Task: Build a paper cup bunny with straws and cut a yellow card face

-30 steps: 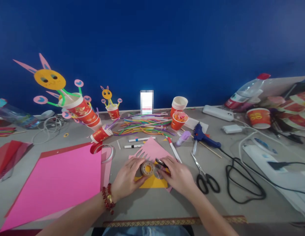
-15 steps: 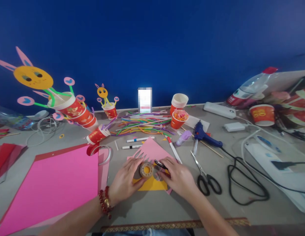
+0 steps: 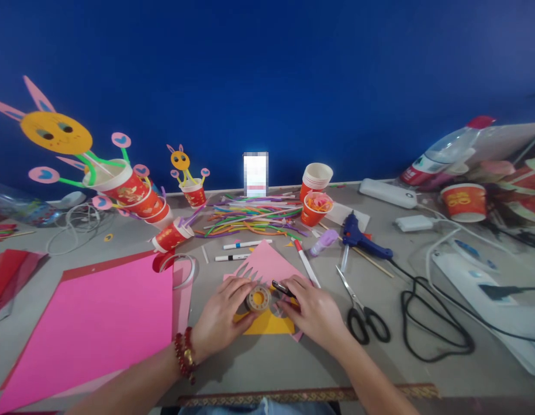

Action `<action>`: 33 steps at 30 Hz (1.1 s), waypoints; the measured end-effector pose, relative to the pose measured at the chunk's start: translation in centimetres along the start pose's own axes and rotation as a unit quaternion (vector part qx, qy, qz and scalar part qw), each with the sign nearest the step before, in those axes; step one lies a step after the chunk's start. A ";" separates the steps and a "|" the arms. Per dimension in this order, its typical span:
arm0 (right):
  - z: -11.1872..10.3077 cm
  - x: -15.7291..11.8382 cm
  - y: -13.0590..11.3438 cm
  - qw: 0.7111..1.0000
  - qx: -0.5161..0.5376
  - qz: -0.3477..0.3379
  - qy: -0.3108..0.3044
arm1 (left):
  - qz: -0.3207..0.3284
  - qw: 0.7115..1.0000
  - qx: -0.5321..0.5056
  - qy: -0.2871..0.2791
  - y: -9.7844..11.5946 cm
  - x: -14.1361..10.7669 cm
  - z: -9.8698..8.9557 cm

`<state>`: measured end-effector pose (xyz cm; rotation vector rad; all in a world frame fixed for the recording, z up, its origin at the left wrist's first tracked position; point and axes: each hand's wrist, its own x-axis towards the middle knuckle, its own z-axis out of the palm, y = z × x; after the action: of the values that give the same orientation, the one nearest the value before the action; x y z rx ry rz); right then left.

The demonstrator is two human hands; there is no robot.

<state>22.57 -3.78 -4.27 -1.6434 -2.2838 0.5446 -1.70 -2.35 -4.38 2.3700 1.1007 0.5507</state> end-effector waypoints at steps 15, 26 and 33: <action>0.9 -0.1 1.0 0.998 -0.003 -0.039 0.048 | 0.003 1.000 -0.018 0.020 0.3 0.1 -0.2; 1.0 -0.1 -1.9 0.999 0.006 -0.025 0.038 | 0.009 0.999 -0.001 0.039 0.1 -0.1 0.1; 0.3 1.1 -3.3 0.999 0.031 0.000 -0.021 | 0.003 0.999 -0.018 0.037 0.2 -0.1 0.1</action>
<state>19.34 -3.73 -3.04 -1.6174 -2.2723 0.6498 -1.60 -2.51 -4.33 2.3393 1.1068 0.6586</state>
